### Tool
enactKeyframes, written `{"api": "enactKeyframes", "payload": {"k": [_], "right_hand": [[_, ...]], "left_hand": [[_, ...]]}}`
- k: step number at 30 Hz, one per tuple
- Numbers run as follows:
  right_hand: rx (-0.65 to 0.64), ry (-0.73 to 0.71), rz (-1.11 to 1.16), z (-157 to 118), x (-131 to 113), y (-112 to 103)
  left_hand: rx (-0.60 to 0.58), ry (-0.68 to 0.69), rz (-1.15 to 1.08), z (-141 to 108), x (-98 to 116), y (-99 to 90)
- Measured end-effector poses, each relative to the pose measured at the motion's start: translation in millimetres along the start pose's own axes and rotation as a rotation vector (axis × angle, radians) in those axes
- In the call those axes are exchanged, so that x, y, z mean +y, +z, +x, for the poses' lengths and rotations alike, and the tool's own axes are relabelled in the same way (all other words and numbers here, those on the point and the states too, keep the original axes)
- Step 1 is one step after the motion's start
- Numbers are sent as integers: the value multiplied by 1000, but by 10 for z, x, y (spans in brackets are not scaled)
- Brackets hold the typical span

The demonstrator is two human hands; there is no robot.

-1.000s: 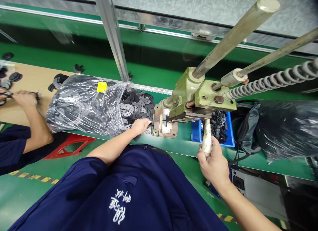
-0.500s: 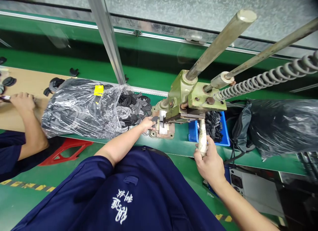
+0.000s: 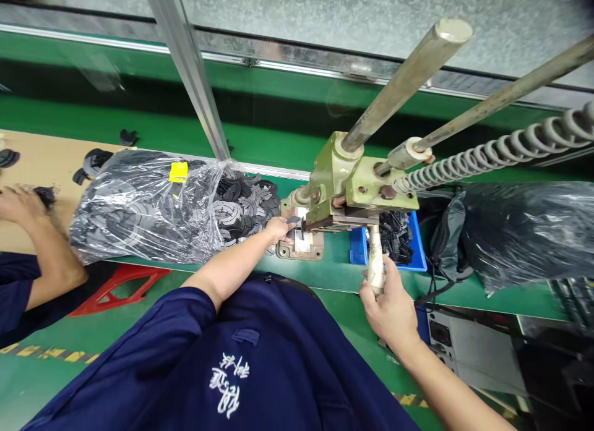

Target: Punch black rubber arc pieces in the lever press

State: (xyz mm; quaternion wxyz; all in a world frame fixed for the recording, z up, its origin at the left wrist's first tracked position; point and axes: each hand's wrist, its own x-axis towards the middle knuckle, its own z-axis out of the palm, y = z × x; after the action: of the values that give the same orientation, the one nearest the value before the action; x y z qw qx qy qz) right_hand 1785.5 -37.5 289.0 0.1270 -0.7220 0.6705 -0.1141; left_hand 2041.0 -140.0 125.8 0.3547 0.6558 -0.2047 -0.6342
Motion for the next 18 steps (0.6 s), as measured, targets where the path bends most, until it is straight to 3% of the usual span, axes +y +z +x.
{"api": "enactKeyframes", "payload": {"k": [5,11,18], "right_hand": [[-6,-15,43,-2,43,20],[-11,-18,56,3,14,-3],[5,-24,43,1,22,7]], "left_hand": [[84,-40,120,93,0,31],[140,6,298,50,11,71],[59,-15,284,61,85,-12]]}}
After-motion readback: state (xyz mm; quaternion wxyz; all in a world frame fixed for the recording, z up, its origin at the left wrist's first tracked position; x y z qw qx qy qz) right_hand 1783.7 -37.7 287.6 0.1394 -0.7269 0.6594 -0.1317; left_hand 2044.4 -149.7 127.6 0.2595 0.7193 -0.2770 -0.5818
